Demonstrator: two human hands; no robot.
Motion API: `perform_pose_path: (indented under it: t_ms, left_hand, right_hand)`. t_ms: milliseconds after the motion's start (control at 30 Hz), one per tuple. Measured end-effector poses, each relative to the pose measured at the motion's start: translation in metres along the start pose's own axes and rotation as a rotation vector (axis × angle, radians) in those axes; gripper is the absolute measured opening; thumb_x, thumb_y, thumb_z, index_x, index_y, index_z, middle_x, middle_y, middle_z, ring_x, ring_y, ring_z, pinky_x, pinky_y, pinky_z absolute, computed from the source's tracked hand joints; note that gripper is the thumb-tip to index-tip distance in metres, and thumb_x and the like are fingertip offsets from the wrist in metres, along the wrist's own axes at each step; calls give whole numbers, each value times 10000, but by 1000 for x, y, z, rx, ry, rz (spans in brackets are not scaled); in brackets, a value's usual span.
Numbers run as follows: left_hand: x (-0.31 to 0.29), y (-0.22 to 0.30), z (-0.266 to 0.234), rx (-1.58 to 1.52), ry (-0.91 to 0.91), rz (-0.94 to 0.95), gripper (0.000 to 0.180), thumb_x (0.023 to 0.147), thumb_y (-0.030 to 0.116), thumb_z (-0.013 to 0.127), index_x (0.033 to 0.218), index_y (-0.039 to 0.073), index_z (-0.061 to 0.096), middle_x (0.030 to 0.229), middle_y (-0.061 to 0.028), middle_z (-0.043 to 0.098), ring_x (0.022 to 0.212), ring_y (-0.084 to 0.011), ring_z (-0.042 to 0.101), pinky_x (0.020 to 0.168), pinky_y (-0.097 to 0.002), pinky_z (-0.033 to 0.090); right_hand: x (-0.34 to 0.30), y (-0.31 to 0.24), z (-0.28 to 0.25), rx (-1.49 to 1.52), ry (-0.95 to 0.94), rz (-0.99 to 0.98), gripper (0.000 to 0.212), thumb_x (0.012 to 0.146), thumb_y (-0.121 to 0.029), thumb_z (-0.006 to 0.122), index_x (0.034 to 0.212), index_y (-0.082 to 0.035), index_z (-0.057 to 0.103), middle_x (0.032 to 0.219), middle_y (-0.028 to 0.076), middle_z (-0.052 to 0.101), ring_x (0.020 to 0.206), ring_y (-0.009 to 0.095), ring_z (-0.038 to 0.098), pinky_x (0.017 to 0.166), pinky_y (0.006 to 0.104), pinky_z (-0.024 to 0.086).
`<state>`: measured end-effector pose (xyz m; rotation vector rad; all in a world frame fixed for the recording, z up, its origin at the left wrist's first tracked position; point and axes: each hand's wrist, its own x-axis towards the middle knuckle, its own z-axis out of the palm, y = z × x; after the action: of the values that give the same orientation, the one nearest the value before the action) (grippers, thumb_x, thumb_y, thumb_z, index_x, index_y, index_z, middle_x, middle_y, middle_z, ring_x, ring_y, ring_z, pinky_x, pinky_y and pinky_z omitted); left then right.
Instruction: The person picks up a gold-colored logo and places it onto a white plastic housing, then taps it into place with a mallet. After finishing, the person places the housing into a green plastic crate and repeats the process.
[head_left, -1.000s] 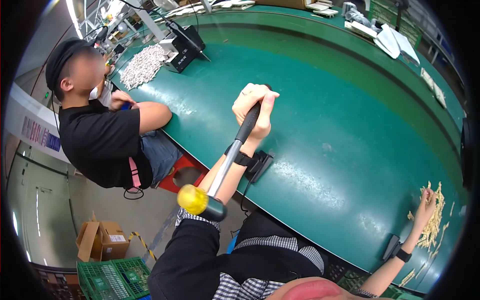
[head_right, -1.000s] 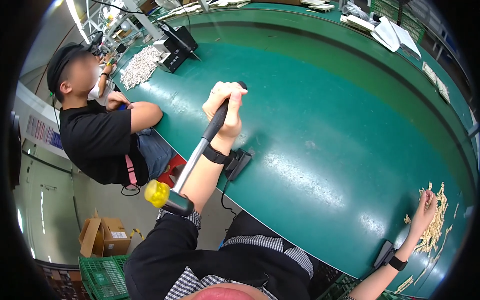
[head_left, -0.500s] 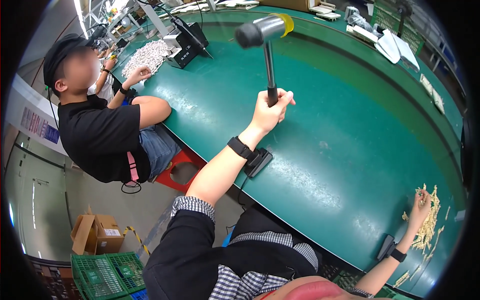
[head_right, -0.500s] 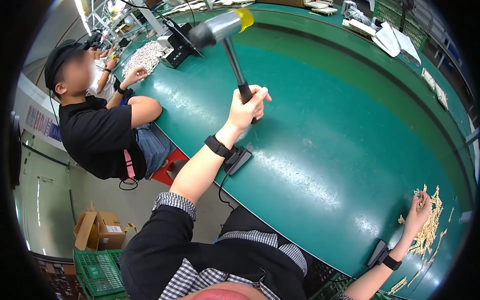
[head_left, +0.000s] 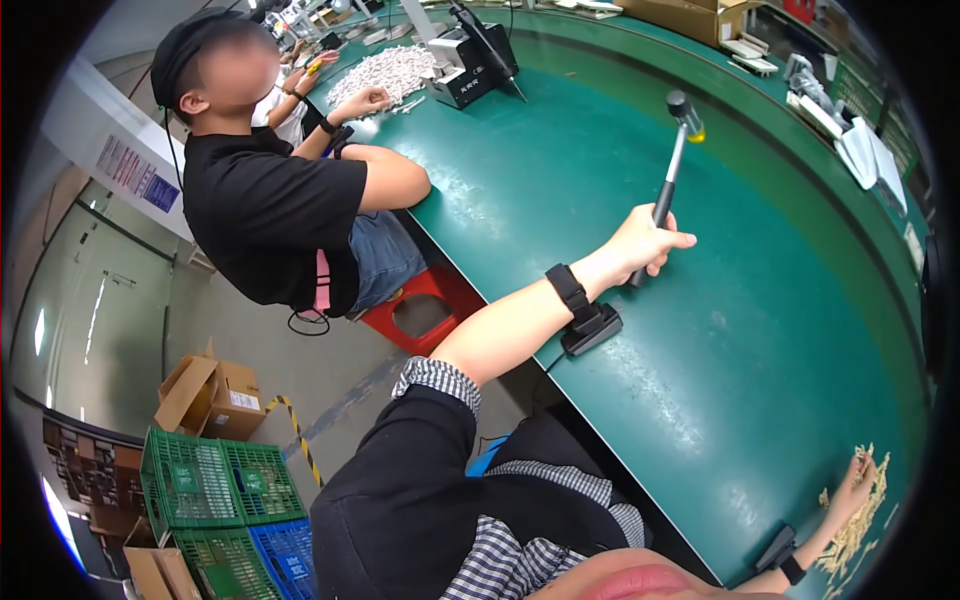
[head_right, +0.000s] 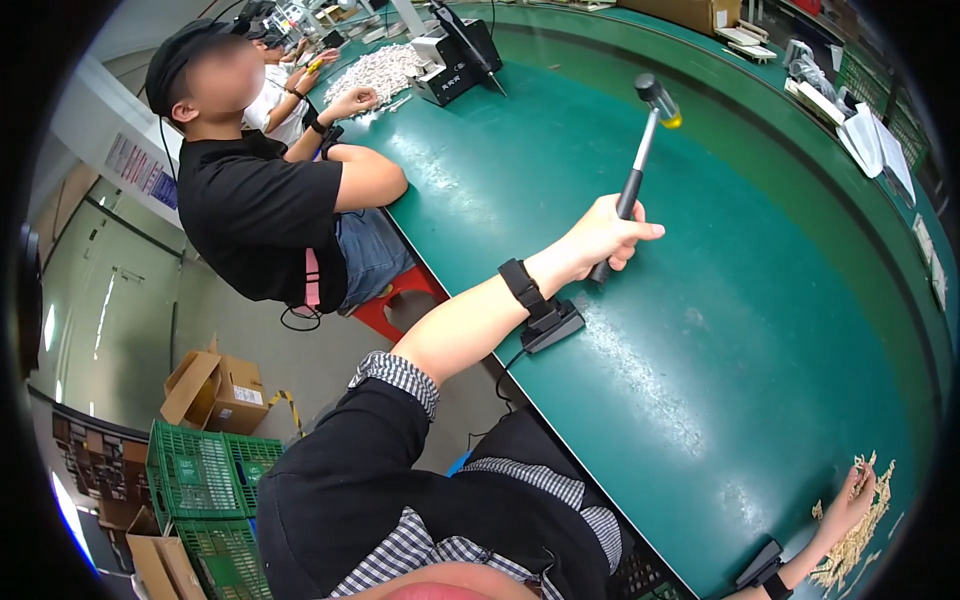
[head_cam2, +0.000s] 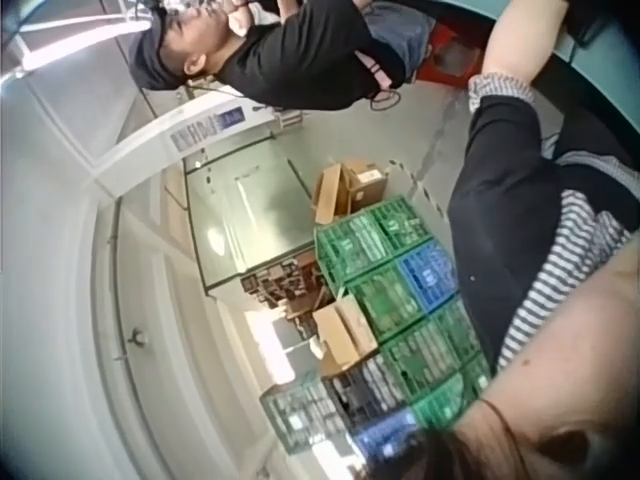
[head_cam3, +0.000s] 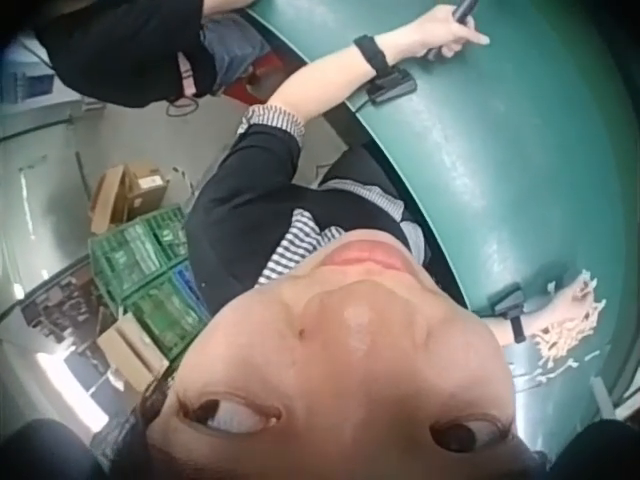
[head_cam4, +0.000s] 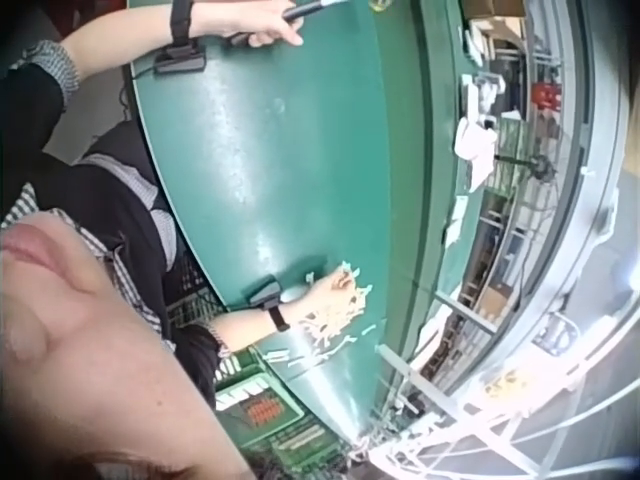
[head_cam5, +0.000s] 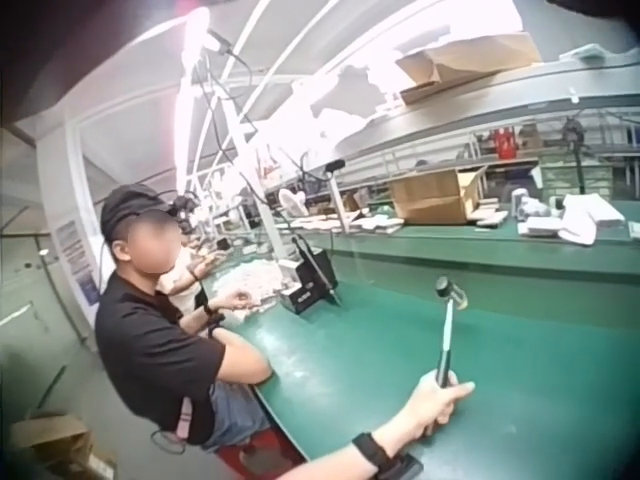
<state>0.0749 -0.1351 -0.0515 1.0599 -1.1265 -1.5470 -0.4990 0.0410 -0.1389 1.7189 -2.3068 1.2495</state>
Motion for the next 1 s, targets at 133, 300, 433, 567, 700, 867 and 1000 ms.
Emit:
perform_pose_path:
  t_ms: [133,300,433,567,700,867,1000]
  left_hand:
    - [-3,1,0,56,-60,-84,283,799,157,696,797,108,417,564,62,354,418,-29,319,364,-207,252]
    - [-1,2,1,-14,-132,-238,274,824,193,672,793,118,411,565,77,336,429,-21,305,374,-196,244]
    - [2,-1,0,-91,-125,-321,273,845,202,654,777,135,398,560,85,331,426,-11,299,371,-187,235]
    - [11,-1,-7,-179,-147,-351,276,854,192,635,769,136,379,552,85,323,420,-15,295,367,-186,250]
    - [12,-6,-10,-239,-183,-373,279,857,193,629,765,132,373,543,87,318,411,-16,293,360,-185,251]
    - [7,-3,-14,-247,-140,-400,276,860,205,630,767,123,383,534,89,323,406,-9,302,355,-182,247]
    - [14,-5,-3,-262,-176,-394,269,859,210,633,776,115,396,539,85,333,407,-8,309,358,-178,251]
  right_hand:
    - [3,-11,-6,-54,-71,48,326,931,-241,551,1110,31,546,1041,98,568,959,172,518,869,290,417]
    - [3,-28,-6,-47,-94,73,334,934,-260,546,1099,30,553,1027,105,573,963,173,526,863,287,420]
    - [2,-21,-3,-45,-91,47,334,934,-265,545,1092,30,558,1010,104,575,936,173,533,861,283,419]
    - [0,-12,-5,15,-27,85,324,937,-272,541,1054,29,567,969,89,579,889,164,533,838,278,423]
    - [2,-22,-5,1,-51,82,316,939,-284,538,1014,20,573,934,77,580,860,151,523,793,265,423]
    - [-1,-42,-9,-49,-87,66,297,942,-286,533,906,7,567,782,30,516,720,106,456,650,242,382]
    - [-2,-45,-10,-36,-81,61,309,943,-282,531,816,-1,549,672,-8,427,621,75,374,549,239,307]
